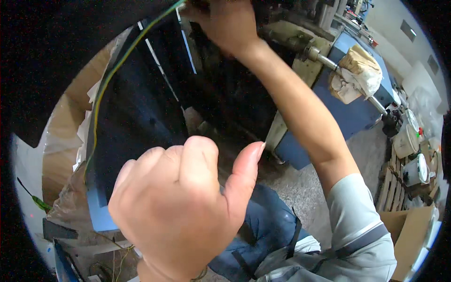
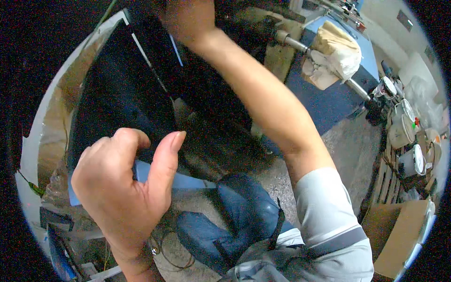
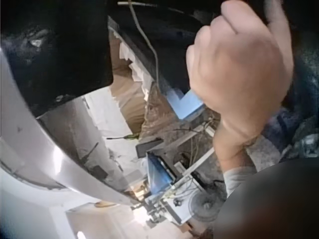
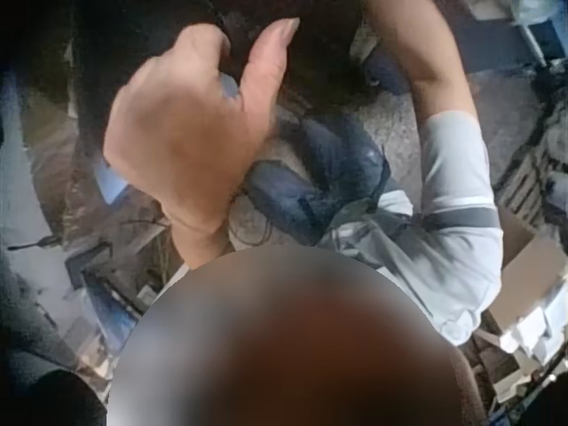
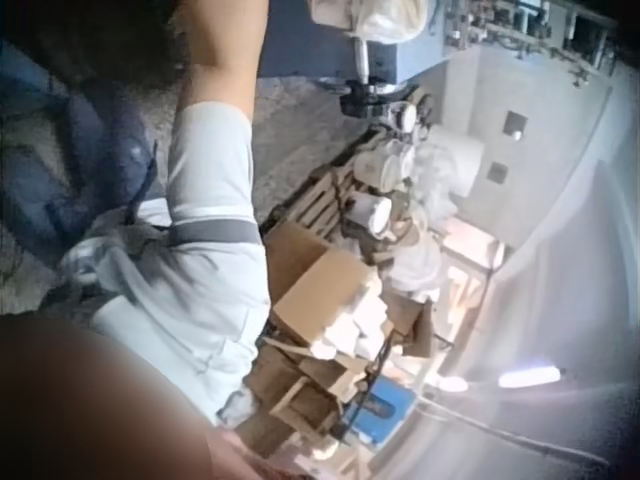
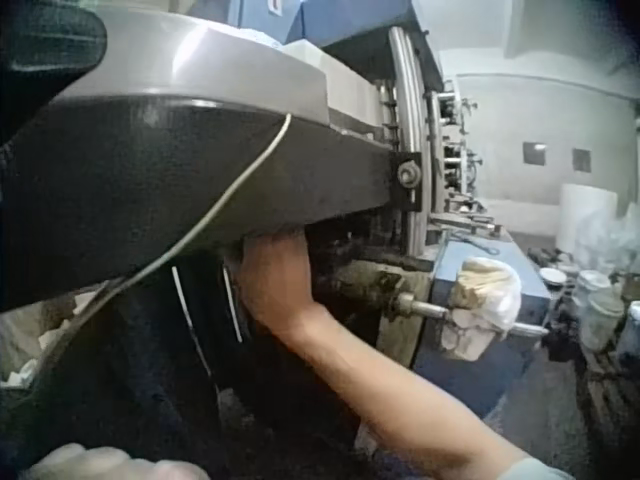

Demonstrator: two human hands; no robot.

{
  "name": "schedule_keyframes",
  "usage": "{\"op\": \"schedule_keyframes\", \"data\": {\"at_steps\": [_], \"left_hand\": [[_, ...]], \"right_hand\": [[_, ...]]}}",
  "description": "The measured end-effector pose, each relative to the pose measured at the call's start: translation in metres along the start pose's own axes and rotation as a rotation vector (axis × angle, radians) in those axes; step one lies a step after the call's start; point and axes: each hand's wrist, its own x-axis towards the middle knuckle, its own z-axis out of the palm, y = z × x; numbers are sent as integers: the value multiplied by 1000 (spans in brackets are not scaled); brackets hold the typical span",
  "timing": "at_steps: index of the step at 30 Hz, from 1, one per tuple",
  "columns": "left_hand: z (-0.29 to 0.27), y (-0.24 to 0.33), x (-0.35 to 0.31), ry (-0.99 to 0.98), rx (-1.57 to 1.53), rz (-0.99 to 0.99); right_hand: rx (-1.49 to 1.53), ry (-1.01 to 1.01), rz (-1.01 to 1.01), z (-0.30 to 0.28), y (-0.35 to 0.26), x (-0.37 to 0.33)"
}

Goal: Maintaining and adjusting an industrial paper-processing machine, including sharpening a circular blade.

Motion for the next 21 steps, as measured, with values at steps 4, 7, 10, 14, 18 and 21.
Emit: {"op": "schedule_keyframes", "data": {"at_steps": [4,7,10,14,18,21], "left_hand": [[0,-4,-1,3,46,-1],[2,-1,-1,20,37,-14],[4,-1,-2,13,15,-30],[0,-1,-2,6,39,-39],[2,-2,-1,2,31,-17],[3,-2,-2,9,31,-29]], "right_hand": [[36,-156,-16,-27,-33,-13],[34,35,-28,-32,-26,-10],[-77,-75,-16,-25,-23,-9],[-335,-17,-152,-5,-10,-3],[-132,185,-255,-4,2,5],[-539,-81,-192,-10,-10,5]]}}
